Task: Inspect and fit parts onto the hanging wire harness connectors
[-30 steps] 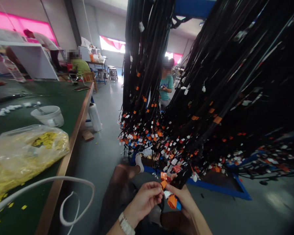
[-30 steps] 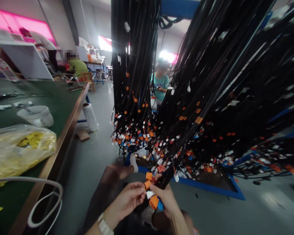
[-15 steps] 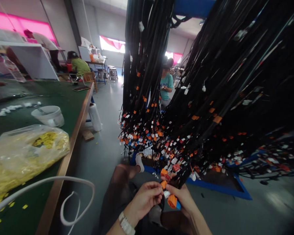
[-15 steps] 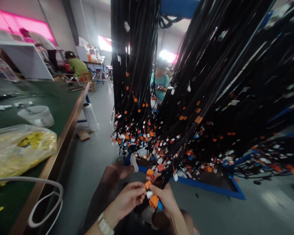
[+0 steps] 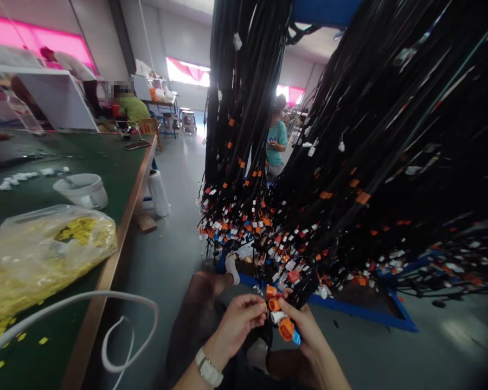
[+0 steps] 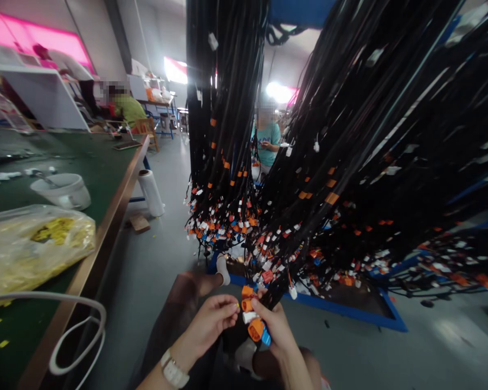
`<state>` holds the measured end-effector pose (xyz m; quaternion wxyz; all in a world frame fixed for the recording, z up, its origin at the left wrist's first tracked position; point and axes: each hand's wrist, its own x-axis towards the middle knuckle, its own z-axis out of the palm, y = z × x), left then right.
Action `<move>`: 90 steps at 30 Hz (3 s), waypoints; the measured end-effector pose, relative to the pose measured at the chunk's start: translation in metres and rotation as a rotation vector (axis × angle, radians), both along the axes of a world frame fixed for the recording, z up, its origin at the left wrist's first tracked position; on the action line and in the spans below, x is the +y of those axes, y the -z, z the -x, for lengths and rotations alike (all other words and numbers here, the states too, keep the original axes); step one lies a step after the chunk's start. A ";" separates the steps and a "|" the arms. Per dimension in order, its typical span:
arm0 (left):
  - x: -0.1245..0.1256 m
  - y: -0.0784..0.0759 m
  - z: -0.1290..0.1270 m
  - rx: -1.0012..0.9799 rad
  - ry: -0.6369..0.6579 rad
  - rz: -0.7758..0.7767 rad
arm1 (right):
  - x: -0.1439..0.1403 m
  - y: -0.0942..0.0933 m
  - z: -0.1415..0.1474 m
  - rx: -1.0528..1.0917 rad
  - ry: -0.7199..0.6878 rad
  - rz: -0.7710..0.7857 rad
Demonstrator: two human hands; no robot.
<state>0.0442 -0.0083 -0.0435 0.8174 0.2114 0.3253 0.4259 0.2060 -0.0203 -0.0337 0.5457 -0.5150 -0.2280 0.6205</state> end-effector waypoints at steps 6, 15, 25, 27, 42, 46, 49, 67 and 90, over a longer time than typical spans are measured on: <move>-0.002 -0.002 -0.003 0.038 -0.047 -0.041 | -0.001 -0.001 0.003 0.046 0.012 0.013; -0.005 -0.003 -0.007 0.143 -0.057 -0.096 | 0.000 -0.004 0.011 0.110 0.010 0.013; -0.006 -0.008 -0.007 0.579 -0.204 -0.414 | 0.002 -0.008 0.013 0.132 0.036 0.024; -0.006 -0.010 -0.007 0.631 -0.207 -0.450 | 0.002 -0.009 0.013 0.117 0.030 0.032; -0.008 -0.009 -0.007 0.669 -0.173 -0.458 | 0.003 -0.007 0.014 0.124 0.027 0.034; -0.008 -0.009 -0.009 0.667 -0.186 -0.447 | 0.002 -0.006 0.015 0.111 0.029 0.028; -0.007 -0.009 -0.010 0.669 -0.192 -0.442 | 0.002 -0.007 0.017 0.094 0.044 0.028; -0.009 -0.007 -0.013 0.597 -0.198 -0.388 | 0.002 -0.009 0.019 0.027 0.096 0.006; -0.009 0.003 -0.014 0.274 0.006 -0.101 | -0.002 -0.005 0.017 0.019 0.133 -0.035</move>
